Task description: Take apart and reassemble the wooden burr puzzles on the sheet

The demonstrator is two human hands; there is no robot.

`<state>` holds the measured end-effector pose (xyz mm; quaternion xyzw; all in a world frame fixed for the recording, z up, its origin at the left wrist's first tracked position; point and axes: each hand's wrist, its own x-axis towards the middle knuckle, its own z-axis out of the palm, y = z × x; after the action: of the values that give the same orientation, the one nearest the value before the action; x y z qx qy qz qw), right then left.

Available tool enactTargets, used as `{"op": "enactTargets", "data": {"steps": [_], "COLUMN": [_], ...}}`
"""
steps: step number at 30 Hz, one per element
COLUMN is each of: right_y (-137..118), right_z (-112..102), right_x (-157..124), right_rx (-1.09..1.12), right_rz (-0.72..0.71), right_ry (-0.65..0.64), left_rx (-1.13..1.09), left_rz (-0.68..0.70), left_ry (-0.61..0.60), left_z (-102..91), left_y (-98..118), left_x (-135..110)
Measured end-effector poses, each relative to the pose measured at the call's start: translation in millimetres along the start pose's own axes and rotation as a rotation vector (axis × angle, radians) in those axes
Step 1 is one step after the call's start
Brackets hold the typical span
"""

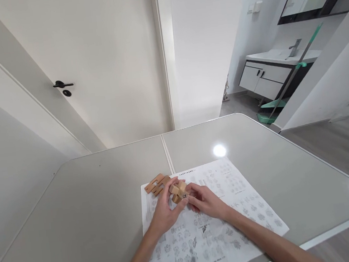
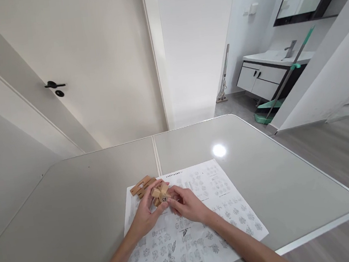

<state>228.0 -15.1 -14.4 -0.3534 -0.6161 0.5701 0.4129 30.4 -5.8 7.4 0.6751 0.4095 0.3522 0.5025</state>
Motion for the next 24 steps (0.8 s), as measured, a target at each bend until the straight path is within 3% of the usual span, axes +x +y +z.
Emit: {"op": "enactTargets", "data": {"steps": [5, 10, 17, 21, 24], "right_y": [1, -2, 0, -2, -6], "right_z": [0, -1, -2, -5, -9], "right_x": [2, 4, 3, 4, 4], "right_rx": [0.014, 0.013, -0.115, 0.088, 0.244], "right_rz": [0.019, 0.009, 0.014, 0.068, 0.075], "right_ry": [0.021, 0.186, 0.054, -0.017, -0.104], "left_rx": [0.067, 0.283, 0.491, 0.400, 0.354], "left_rz": [0.026, 0.061, 0.126, 0.102, 0.157], "left_ry": [0.039, 0.186, 0.127, 0.033, 0.040], "left_z": [1.3, 1.3, 1.9, -3.9, -7.8], "left_y": [-7, -10, -9, -4, 1], "left_x": [3, 6, 2, 1, 3]}}
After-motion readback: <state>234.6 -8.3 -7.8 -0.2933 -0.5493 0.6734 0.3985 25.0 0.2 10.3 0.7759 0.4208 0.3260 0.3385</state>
